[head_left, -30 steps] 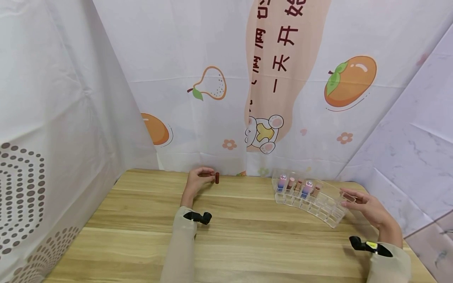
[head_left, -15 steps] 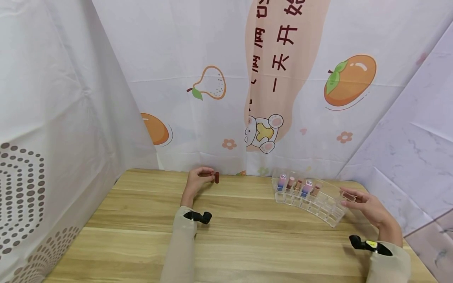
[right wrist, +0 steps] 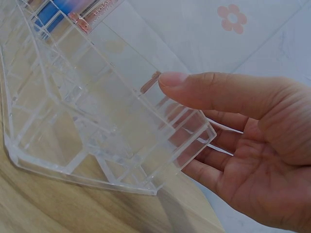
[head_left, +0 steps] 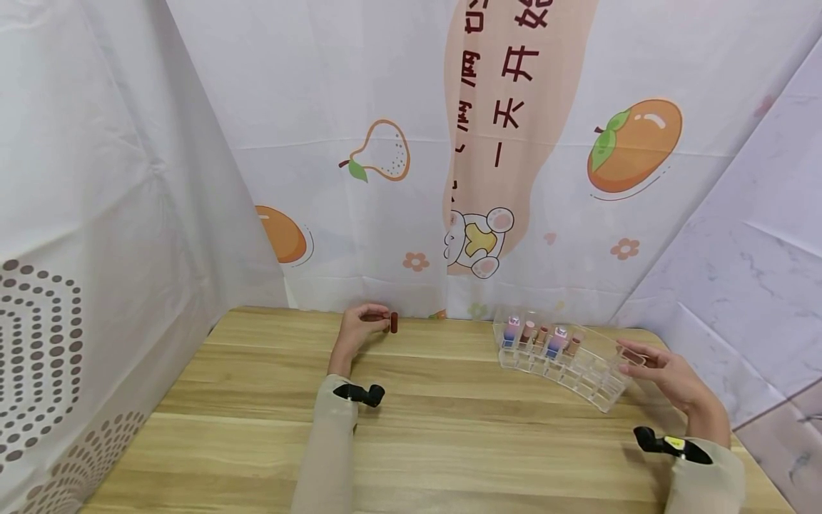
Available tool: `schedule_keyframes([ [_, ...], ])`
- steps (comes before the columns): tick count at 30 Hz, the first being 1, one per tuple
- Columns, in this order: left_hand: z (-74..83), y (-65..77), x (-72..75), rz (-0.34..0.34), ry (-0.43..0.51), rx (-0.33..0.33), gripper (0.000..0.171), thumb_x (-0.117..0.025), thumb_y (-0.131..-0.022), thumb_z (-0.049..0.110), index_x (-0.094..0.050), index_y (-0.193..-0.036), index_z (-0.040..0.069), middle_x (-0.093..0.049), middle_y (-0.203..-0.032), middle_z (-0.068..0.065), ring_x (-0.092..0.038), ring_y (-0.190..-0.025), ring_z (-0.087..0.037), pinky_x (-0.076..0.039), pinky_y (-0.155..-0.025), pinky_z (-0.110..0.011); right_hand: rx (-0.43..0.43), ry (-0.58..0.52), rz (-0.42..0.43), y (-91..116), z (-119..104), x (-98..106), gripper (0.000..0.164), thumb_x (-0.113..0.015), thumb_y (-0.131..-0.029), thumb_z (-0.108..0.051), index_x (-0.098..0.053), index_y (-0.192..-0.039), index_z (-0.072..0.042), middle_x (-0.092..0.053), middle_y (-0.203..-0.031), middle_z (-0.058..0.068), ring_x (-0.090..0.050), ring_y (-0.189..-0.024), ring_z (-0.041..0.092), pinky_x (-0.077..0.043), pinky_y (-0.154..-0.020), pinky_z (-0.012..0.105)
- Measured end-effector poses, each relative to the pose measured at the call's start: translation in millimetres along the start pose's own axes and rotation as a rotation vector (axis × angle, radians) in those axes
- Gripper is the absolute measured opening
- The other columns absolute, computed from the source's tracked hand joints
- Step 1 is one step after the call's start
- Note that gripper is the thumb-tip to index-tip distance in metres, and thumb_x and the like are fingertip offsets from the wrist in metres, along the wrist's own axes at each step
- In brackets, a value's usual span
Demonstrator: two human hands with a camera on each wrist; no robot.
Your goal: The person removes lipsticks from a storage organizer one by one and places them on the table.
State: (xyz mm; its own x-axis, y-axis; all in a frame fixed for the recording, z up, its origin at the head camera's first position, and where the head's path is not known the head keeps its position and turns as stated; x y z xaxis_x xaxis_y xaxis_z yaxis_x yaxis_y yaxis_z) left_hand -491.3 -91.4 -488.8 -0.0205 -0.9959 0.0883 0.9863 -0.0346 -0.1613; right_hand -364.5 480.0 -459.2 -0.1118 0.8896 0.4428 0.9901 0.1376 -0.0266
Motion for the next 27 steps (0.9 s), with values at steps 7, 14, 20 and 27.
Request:
schedule_keyframes([
  [7, 0.3, 1.3, -0.7, -0.003, -0.005, 0.006, 0.028, -0.079, -0.084, -0.005, -0.073, -0.112, -0.006, -0.074, -0.109, -0.021, -0.068, -0.085, -0.011, -0.056, -0.075, -0.019, -0.002, -0.003, 0.006, 0.4, 0.6, 0.6, 0.051, -0.066, -0.098, -0.007, -0.053, -0.148, -0.009, -0.061, -0.121, -0.034, -0.054, -0.11, -0.017, -0.049, -0.084, 0.007],
  [14, 4.3, 2.0, -2.4, -0.035, 0.0, 0.022, 0.032, -0.076, -0.086, -0.006, -0.07, -0.117, -0.009, -0.071, -0.115, -0.028, -0.07, -0.092, -0.021, -0.056, -0.076, -0.019, 0.007, 0.0, 0.007, -0.8, 1.4, 1.0, 0.051, -0.066, -0.098, -0.007, -0.053, -0.148, -0.007, -0.061, -0.121, -0.035, -0.054, -0.111, -0.017, -0.049, -0.084, 0.007],
  [20, 5.0, 2.5, -3.2, -0.033, -0.003, 0.012, 0.033, -0.076, -0.086, -0.007, -0.07, -0.118, -0.009, -0.072, -0.114, -0.027, -0.07, -0.089, -0.019, -0.059, -0.078, -0.024, 0.019, -0.008, 0.005, -1.9, 2.8, 0.9, 0.051, -0.065, -0.098, -0.005, -0.054, -0.148, -0.007, -0.061, -0.121, -0.034, -0.054, -0.11, -0.017, -0.048, -0.084, 0.007],
  [27, 2.9, 1.3, -3.4, -0.029, 0.003, 0.005, 0.033, -0.076, -0.086, -0.008, -0.07, -0.118, -0.008, -0.073, -0.113, -0.025, -0.07, -0.086, -0.014, -0.061, -0.079, -0.029, 0.022, -0.017, -0.001, -2.0, 1.8, 0.5, 0.05, -0.065, -0.099, -0.005, -0.056, -0.147, -0.013, -0.061, -0.122, -0.033, -0.054, -0.111, -0.016, -0.048, -0.084, 0.007],
])
Point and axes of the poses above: each hand's wrist, its own y-axis away from the middle knuckle, its own x-axis out of the back of the hand, z = x × y, the point moved 10 cm from there along -y, towards the middle knuckle
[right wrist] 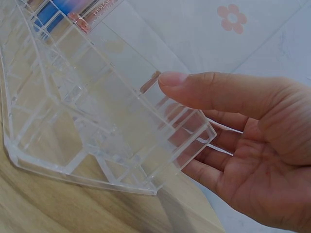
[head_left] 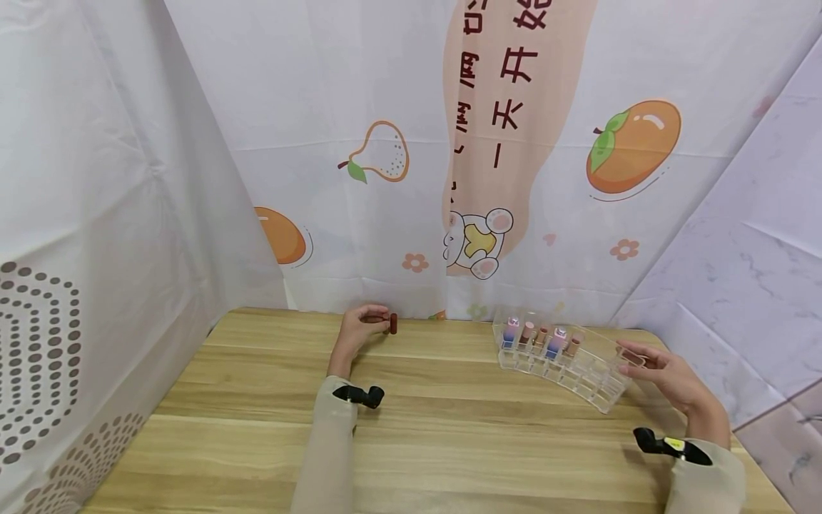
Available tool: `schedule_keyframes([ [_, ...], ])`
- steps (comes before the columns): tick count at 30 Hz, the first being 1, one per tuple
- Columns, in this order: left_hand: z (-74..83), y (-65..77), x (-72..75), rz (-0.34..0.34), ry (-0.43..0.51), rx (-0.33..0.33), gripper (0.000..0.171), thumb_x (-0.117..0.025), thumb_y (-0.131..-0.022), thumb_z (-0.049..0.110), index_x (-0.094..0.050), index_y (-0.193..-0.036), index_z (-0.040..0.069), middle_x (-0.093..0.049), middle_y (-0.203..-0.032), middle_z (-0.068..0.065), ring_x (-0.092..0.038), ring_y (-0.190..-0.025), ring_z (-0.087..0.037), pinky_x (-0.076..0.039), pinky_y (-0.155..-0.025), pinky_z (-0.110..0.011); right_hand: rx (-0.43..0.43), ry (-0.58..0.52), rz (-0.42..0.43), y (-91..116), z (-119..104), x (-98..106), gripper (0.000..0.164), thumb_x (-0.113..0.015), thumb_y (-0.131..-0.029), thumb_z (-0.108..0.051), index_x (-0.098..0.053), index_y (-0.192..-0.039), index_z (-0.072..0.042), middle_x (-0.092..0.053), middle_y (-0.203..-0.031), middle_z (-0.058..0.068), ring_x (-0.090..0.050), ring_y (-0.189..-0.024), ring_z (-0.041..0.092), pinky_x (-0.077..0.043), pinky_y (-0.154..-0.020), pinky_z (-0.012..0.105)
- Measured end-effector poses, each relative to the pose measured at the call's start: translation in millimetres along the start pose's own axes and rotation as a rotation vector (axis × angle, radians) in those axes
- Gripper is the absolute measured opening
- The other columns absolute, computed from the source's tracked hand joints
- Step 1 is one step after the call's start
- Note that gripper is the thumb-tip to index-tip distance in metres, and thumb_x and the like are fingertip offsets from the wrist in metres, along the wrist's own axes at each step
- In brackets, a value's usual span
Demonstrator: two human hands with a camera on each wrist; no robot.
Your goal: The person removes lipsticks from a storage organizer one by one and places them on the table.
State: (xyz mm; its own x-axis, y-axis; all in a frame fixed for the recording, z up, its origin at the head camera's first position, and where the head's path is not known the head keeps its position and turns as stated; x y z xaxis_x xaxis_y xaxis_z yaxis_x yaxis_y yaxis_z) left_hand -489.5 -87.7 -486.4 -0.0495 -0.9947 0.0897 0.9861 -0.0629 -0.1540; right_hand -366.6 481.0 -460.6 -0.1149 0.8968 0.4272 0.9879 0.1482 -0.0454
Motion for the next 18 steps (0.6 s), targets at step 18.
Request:
schedule_keyframes([
  [18, -2.6, -1.5, 1.6, 0.006, -0.006, 0.019, 0.037, -0.075, -0.086, -0.009, -0.07, -0.122, -0.005, -0.071, -0.117, -0.026, -0.07, -0.093, -0.018, -0.056, -0.076, -0.018, -0.008, 0.016, 0.012, 1.5, -1.3, 0.4, 0.052, -0.066, -0.098, -0.007, -0.053, -0.148, -0.009, -0.061, -0.121, -0.034, -0.054, -0.11, -0.016, -0.048, -0.084, 0.007],
])
Point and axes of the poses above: each hand's wrist, its own y-axis away from the middle knuckle, its own x-axis out of the back of the hand, z = x × y, the point moved 10 cm from there along -y, towards the middle knuckle
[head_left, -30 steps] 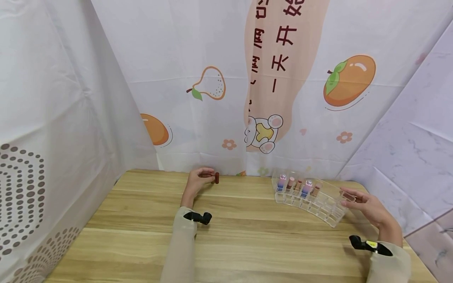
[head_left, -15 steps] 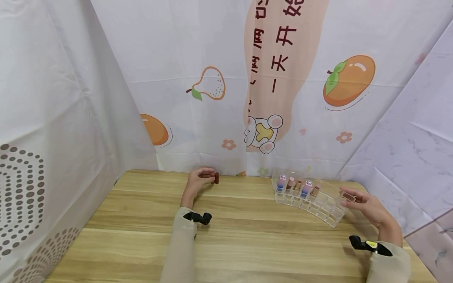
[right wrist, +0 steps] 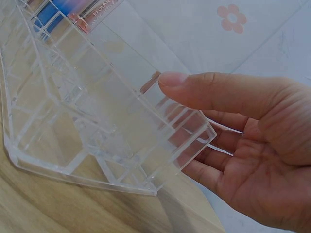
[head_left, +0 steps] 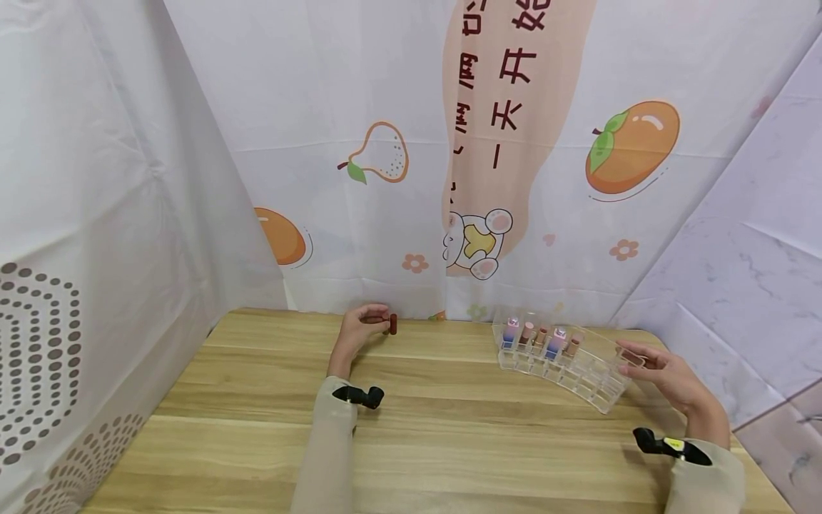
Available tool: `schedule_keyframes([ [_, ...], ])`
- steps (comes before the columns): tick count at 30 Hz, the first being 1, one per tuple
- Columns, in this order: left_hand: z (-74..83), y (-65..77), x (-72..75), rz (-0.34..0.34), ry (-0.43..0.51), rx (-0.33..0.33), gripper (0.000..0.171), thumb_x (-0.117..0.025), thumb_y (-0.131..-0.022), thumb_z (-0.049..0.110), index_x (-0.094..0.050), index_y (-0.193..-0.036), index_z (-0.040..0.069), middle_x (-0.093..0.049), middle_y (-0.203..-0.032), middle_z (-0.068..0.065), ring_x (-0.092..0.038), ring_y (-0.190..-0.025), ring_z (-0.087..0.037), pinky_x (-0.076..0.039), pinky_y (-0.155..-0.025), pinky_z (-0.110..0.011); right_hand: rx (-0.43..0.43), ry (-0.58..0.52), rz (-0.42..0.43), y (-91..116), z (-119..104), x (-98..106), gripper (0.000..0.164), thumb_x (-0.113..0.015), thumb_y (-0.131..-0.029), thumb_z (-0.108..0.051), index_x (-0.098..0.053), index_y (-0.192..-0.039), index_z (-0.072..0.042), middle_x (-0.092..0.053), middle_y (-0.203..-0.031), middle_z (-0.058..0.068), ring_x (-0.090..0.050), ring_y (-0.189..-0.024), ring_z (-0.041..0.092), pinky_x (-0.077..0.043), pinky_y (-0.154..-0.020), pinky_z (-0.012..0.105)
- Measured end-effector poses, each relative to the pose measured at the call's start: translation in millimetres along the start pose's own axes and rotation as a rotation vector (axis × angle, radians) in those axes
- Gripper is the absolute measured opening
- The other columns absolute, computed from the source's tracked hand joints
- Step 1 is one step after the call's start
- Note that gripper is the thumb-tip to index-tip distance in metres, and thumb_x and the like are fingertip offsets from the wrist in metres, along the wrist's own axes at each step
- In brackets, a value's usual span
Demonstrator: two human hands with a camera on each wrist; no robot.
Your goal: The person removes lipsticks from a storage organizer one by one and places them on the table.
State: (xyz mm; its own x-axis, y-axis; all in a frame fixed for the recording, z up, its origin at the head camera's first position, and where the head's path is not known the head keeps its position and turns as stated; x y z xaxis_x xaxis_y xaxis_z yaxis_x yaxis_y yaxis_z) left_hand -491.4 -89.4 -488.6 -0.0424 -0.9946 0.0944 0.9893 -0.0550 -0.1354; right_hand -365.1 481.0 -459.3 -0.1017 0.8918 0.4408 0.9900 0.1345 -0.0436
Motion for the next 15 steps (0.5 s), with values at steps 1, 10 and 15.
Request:
schedule_keyframes([
  [1, 0.3, 0.0, 0.1, 0.0, -0.001, -0.001, 0.037, -0.075, -0.086, -0.008, -0.07, -0.122, -0.005, -0.071, -0.117, -0.026, -0.07, -0.093, -0.017, -0.056, -0.076, -0.018, -0.001, -0.001, 0.001, 0.1, -0.2, 0.2, 0.051, -0.067, -0.098, -0.007, -0.054, -0.148, -0.009, -0.061, -0.121, -0.034, -0.054, -0.11, -0.016, -0.048, -0.084, 0.007],
  [10, 2.4, 0.3, 0.3, -0.009, -0.017, -0.008, 0.04, -0.076, -0.087, -0.005, -0.068, -0.126, -0.004, -0.071, -0.118, -0.024, -0.07, -0.094, -0.018, -0.056, -0.082, -0.02, -0.004, -0.007, 0.003, -0.5, 0.5, 0.0, 0.051, -0.067, -0.098, -0.006, -0.055, -0.147, -0.011, -0.061, -0.121, -0.035, -0.054, -0.109, -0.018, -0.049, -0.083, 0.007],
  [15, 11.0, 0.1, 2.4, -0.014, -0.035, -0.035, 0.039, -0.077, -0.088, 0.0, -0.068, -0.126, -0.004, -0.069, -0.122, -0.024, -0.069, -0.106, -0.026, -0.055, -0.09, -0.023, -0.015, -0.003, 0.0, -0.8, 1.2, -0.3, 0.051, -0.066, -0.098, -0.007, -0.056, -0.147, -0.015, -0.06, -0.121, -0.036, -0.052, -0.109, -0.019, -0.048, -0.083, 0.006],
])
Point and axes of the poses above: each hand's wrist, its own y-axis away from the middle knuckle, its own x-axis out of the back of the hand, z = x × y, the point moved 10 cm from there along -y, towards the middle knuckle
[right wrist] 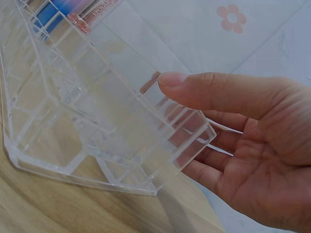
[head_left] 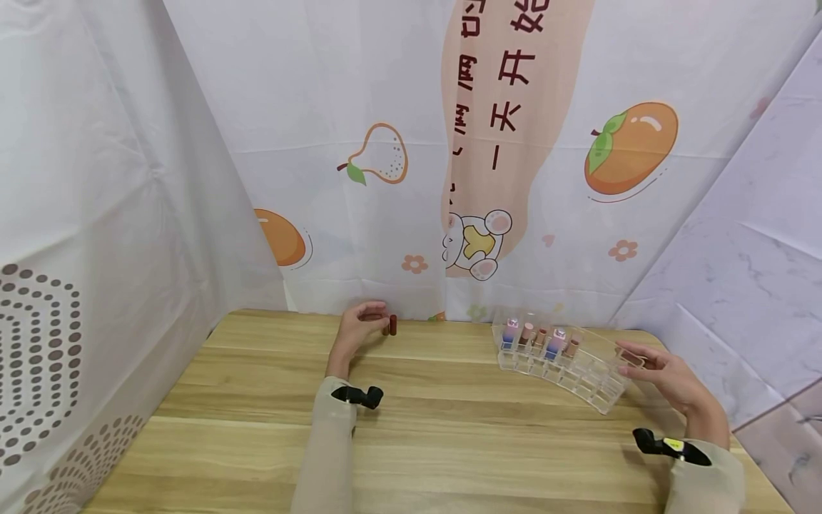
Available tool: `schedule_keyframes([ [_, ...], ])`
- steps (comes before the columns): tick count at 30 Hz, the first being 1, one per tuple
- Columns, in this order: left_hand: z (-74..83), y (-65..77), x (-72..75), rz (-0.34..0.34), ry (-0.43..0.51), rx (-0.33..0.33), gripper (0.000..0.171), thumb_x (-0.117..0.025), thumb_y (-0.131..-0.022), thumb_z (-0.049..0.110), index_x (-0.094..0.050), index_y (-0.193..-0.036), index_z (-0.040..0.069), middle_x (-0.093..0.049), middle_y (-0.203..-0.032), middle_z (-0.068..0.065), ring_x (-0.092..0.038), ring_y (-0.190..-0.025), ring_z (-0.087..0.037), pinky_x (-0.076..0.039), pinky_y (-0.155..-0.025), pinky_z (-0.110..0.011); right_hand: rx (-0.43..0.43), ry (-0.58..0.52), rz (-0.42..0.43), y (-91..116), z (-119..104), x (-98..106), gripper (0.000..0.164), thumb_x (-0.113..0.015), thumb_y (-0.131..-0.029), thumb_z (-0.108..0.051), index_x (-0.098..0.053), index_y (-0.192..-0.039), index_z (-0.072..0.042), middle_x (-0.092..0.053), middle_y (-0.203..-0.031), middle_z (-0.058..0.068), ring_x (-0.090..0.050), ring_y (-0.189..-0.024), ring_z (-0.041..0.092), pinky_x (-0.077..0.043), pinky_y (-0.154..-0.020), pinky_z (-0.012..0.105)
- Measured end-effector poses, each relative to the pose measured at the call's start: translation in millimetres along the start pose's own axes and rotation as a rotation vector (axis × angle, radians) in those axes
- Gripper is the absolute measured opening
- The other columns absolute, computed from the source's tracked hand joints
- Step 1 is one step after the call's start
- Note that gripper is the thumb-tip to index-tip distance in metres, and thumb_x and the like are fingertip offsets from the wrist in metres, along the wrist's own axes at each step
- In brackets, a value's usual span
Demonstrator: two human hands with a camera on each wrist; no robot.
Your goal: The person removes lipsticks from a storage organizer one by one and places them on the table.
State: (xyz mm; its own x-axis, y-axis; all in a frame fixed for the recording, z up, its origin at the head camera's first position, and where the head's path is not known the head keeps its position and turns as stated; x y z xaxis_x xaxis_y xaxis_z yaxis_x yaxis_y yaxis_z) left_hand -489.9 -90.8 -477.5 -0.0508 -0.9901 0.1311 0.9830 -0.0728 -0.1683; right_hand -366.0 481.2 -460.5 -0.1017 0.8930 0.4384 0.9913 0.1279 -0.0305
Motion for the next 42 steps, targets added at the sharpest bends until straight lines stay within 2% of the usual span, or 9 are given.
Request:
schedule_keyframes([
  [7, 28.0, 1.4, 7.7, 0.021, 0.015, -0.065, 0.036, -0.074, -0.089, -0.003, -0.068, -0.124, -0.003, -0.067, -0.125, -0.025, -0.063, -0.117, -0.036, -0.053, -0.088, -0.019, 0.009, -0.009, 0.005, -0.6, -0.7, 0.6, 0.049, -0.065, -0.098, -0.003, -0.058, -0.146, -0.015, -0.061, -0.121, -0.034, -0.053, -0.11, -0.017, -0.048, -0.083, 0.006],
  [10, 37.1, 1.5, 8.9, 0.027, 0.011, -0.079, 0.036, -0.073, -0.089, -0.002, -0.068, -0.125, -0.003, -0.066, -0.126, -0.024, -0.062, -0.118, -0.037, -0.053, -0.088, -0.017, 0.011, -0.011, 0.0, -0.7, -0.4, 0.4, 0.049, -0.064, -0.099, -0.003, -0.058, -0.146, -0.015, -0.061, -0.121, -0.034, -0.053, -0.11, -0.017, -0.048, -0.083, 0.006],
  [14, 48.5, 1.8, 5.6, 0.012, 0.02, -0.098, 0.037, -0.074, -0.091, 0.001, -0.068, -0.127, -0.002, -0.066, -0.128, -0.023, -0.061, -0.12, -0.036, -0.053, -0.09, -0.019, 0.011, -0.01, -0.002, -0.8, 0.0, 1.2, 0.049, -0.064, -0.099, -0.003, -0.057, -0.146, -0.014, -0.06, -0.121, -0.034, -0.053, -0.11, -0.017, -0.048, -0.083, 0.006],
  [20, 72.4, 3.8, -5.3, -0.044, 0.025, -0.174, 0.038, -0.075, -0.091, 0.003, -0.067, -0.127, -0.002, -0.066, -0.127, -0.024, -0.061, -0.119, -0.037, -0.054, -0.095, -0.025, 0.019, -0.011, 0.001, -0.4, -0.7, 1.8, 0.049, -0.064, -0.098, -0.003, -0.057, -0.146, -0.013, -0.062, -0.121, -0.033, -0.054, -0.11, -0.016, -0.048, -0.083, 0.007],
  [23, 85.8, 5.9, -13.2, -0.07, 0.028, -0.204, 0.037, -0.075, -0.091, 0.004, -0.067, -0.127, -0.002, -0.067, -0.125, -0.024, -0.063, -0.117, -0.035, -0.054, -0.098, -0.03, 0.029, -0.016, -0.002, 0.1, -2.2, 0.4, 0.049, -0.065, -0.098, -0.003, -0.056, -0.146, -0.01, -0.062, -0.122, -0.033, -0.054, -0.11, -0.017, -0.049, -0.084, 0.007],
  [28, 102.5, 8.2, -31.5, -0.113, 0.035, -0.219, 0.038, -0.076, -0.091, 0.005, -0.068, -0.127, -0.001, -0.069, -0.123, -0.022, -0.065, -0.115, -0.03, -0.056, -0.1, -0.036, 0.024, -0.001, 0.0, -0.2, -2.8, -0.4, 0.05, -0.066, -0.098, -0.006, -0.054, -0.147, -0.009, -0.062, -0.121, -0.033, -0.053, -0.109, -0.017, -0.049, -0.084, 0.007],
  [34, 119.7, 3.1, -60.9, -0.19, 0.02, -0.245, 0.037, -0.077, -0.091, 0.008, -0.068, -0.126, -0.001, -0.07, -0.123, -0.02, -0.067, -0.112, -0.027, -0.057, -0.098, -0.035, 0.024, -0.004, -0.002, -1.6, -4.9, 1.0, 0.05, -0.066, -0.099, -0.007, -0.055, -0.147, -0.011, -0.061, -0.122, -0.033, -0.053, -0.111, -0.016, -0.048, -0.085, 0.007],
  [38, 136.8, -1.6, -81.7, -0.255, -0.023, -0.294, 0.035, -0.077, -0.091, 0.008, -0.069, -0.123, -0.001, -0.072, -0.119, -0.018, -0.069, -0.106, -0.024, -0.059, -0.093, -0.033, 0.026, -0.013, -0.008, -0.7, -5.6, 0.7, 0.05, -0.066, -0.099, -0.007, -0.055, -0.147, -0.01, -0.062, -0.122, -0.033, -0.054, -0.111, -0.017, -0.049, -0.085, 0.007],
  [42, 154.9, -4.6, -100.8, -0.327, -0.067, -0.347, 0.033, -0.076, -0.091, 0.006, -0.07, -0.122, -0.002, -0.073, -0.115, -0.019, -0.07, -0.104, -0.022, -0.059, -0.091, -0.032, 0.031, -0.011, -0.013, 1.6, -3.9, -1.1, 0.05, -0.065, -0.099, -0.006, -0.053, -0.147, -0.005, -0.062, -0.123, -0.033, -0.053, -0.11, -0.019, -0.049, -0.085, 0.007],
])
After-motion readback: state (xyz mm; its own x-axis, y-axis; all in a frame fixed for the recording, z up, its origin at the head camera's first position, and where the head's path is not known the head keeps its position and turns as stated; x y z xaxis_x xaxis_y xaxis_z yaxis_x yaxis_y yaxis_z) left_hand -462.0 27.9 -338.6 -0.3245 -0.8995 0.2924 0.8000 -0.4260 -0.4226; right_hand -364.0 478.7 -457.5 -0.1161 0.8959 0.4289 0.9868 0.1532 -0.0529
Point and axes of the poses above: each hand's wrist, its own y-axis away from the middle knuckle, its own x-axis out of the back of the hand, z = x × y, the point moved 10 cm from there along -y, towards the middle knuckle
